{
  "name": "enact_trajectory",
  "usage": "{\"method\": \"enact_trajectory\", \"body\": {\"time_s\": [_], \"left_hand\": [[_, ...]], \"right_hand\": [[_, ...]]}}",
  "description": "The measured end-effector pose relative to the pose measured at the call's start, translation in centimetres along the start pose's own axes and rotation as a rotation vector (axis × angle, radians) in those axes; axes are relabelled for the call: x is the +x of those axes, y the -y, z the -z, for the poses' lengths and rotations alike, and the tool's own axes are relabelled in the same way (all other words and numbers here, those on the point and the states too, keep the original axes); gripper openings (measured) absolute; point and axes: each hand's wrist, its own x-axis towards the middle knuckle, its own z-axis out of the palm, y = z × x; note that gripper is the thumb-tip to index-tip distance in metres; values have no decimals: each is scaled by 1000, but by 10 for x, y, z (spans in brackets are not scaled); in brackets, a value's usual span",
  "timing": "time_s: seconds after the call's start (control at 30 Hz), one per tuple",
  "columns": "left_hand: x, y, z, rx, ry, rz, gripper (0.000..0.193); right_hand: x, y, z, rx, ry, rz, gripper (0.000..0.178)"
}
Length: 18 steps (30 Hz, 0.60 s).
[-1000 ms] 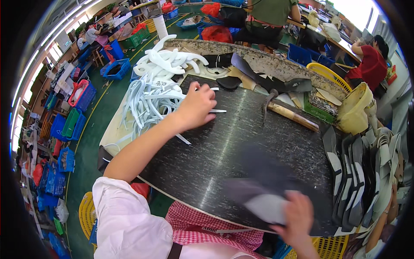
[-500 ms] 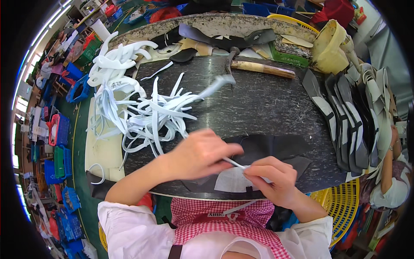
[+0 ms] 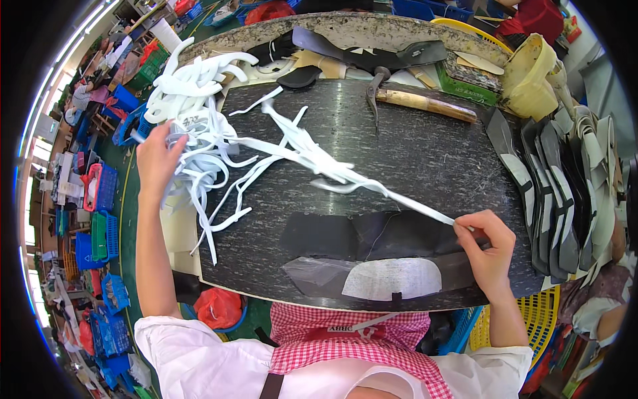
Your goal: Hammering and folding edges of shoe upper components on a workbench.
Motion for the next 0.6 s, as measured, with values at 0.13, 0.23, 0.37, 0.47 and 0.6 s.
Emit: {"method": "enact_trajectory", "body": {"time_s": [0.13, 0.23, 0.37, 0.47, 0.6], "left_hand": [[-3, 21, 14, -247, -408, -254, 51], [-30, -56, 35, 26, -611, -525, 55], [-75, -172, -19, -544, -44, -993, 73], [-69, -161, -49, -448, 147, -992, 74], [-73, -136, -19, -336, -239, -947, 62]], "right_hand": [[29, 27, -10, -427, 33, 340, 30], [58, 32, -44, -427, 246, 565, 38], [100, 21, -77, -655, 194, 388, 36], [129, 13, -69, -75, 474, 71, 33], [119, 13, -23, 347, 190, -142, 25]]}}
